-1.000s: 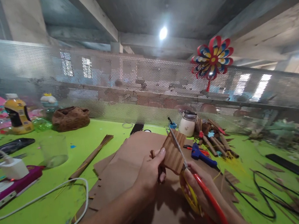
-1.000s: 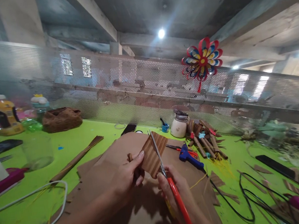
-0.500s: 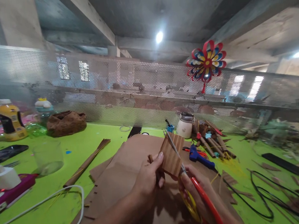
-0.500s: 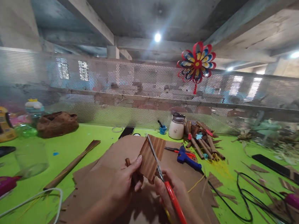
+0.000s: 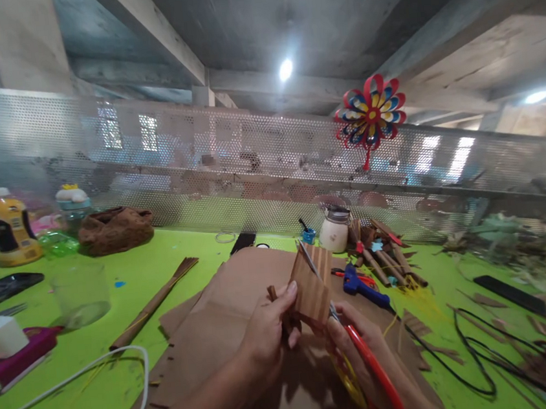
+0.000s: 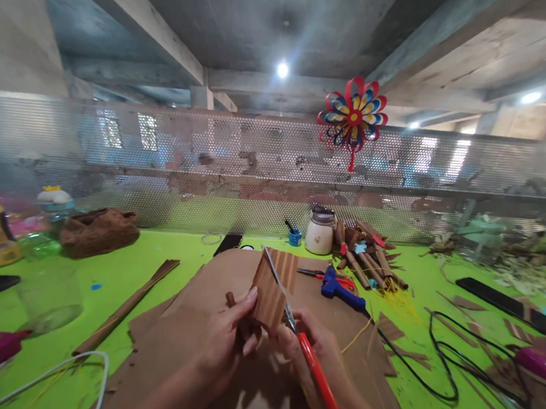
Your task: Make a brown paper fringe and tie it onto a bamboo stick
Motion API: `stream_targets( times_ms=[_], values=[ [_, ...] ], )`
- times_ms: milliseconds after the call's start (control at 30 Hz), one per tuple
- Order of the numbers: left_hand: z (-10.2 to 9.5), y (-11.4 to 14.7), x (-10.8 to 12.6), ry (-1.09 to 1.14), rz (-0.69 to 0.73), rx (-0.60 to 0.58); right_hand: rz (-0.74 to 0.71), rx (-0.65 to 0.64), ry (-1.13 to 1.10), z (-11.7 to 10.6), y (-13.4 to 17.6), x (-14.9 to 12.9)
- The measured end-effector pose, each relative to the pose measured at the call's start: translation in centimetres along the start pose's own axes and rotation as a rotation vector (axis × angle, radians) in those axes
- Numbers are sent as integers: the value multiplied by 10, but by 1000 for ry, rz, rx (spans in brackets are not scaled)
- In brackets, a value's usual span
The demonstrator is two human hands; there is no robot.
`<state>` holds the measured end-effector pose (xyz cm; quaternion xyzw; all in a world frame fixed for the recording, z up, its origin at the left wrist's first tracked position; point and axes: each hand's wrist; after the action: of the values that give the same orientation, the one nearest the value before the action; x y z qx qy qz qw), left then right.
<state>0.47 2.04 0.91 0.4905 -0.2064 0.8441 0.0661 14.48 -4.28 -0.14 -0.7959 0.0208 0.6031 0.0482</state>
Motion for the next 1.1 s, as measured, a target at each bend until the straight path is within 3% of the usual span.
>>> stream_targets(
  times_ms=[567, 933, 1100],
  values=[
    [-1, -2, 3, 71, -38, -72, -29, 46, -16, 0, -1, 3],
    [0, -2, 8, 217, -125, 71, -26, 59, -24, 0, -2, 7],
    [0, -2, 9, 220, -161, 68, 6, 70, -67, 2, 2, -2]
  ],
)
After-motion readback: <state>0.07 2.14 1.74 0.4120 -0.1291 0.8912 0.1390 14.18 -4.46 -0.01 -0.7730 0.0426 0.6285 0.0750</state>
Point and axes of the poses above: each hand's wrist, its own y-axis away from the middle knuckle, its own z-axis out of the palm, x = y × z, and after that the axes turned 13 degrees about z, right-handed
